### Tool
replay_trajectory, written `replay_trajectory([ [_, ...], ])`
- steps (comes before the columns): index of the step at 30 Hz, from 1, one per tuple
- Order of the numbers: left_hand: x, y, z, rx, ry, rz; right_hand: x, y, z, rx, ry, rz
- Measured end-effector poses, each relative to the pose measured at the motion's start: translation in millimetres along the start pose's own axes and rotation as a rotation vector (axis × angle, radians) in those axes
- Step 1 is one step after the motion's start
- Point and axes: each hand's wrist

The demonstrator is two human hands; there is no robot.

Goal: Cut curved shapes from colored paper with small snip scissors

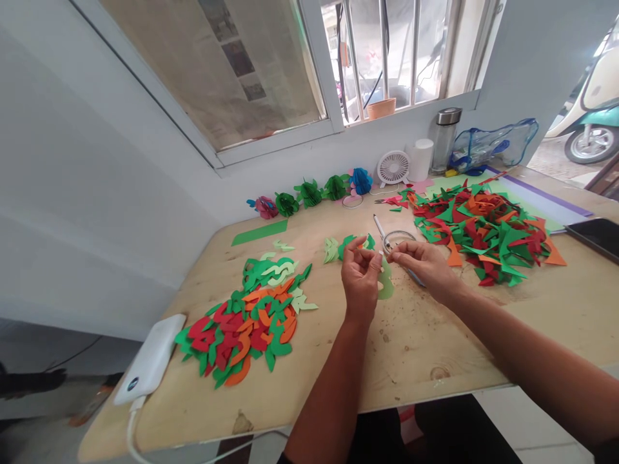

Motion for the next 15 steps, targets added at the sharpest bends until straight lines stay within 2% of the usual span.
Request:
replay_trajectory([
  [8, -0.4, -0.6, 0.2, 0.069, 0.093, -0.015, 0.0, 1.8, 0.2, -0.033, -0.051, -0.117],
  [15, -2.9, 0.5, 2.0, 0.098, 0.112, -0.050, -0.5, 0.7, 3.2, 0.008, -0.047, -0.130],
])
Point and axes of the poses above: each hand's wrist, its own y-axis away from the middle knuckle, its own x-axis out of the back of the hand, z = x × y, and after that the axes turned 2 degrees about -z, right-handed
